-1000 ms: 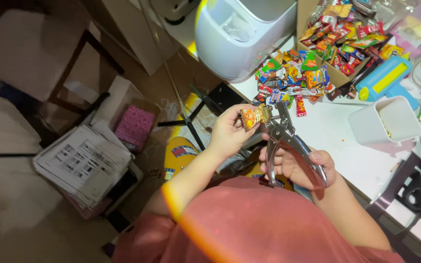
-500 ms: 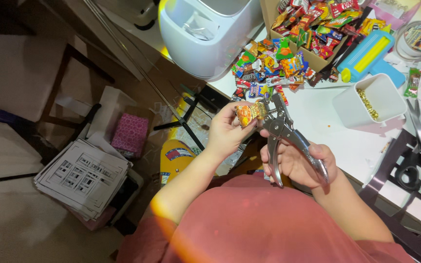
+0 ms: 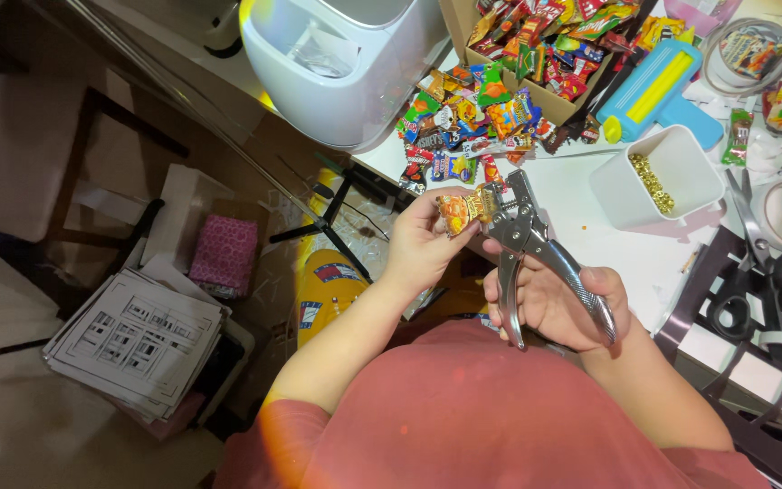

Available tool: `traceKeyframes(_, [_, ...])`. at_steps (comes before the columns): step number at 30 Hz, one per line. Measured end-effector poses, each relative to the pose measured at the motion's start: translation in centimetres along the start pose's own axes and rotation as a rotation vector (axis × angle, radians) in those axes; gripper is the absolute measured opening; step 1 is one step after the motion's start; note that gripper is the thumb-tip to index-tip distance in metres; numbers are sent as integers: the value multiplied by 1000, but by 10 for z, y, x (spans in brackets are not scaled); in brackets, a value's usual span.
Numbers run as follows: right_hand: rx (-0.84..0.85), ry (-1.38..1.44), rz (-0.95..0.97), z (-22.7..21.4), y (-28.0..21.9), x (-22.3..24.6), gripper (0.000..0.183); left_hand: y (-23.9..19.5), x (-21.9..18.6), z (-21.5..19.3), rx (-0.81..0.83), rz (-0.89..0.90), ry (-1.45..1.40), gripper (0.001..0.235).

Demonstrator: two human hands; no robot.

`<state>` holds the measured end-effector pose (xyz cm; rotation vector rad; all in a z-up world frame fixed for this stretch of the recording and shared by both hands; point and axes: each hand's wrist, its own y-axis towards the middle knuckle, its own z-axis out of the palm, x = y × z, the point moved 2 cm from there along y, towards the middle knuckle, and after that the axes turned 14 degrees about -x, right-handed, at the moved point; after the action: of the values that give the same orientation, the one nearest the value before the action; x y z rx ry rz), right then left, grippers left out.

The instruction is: The person uses a handheld crimping tool to seal the ends of various small candy packets. They pick up each packet, fold the open end, and crimp it shut with the tool, then place the sealed packet on the table. The process is repeated for multiple packets of different colors and sizes.

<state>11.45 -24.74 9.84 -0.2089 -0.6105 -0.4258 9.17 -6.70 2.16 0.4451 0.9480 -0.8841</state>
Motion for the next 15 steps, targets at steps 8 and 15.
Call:
traceKeyframes(8, [-12,-28,-68,-5,-7,-2,89,-3,-1,8,46,-7,51,38])
traceKeyframes(15, [-17,-13,-119,-12,-15,-12,85,-7,2,9,61,17,28,38])
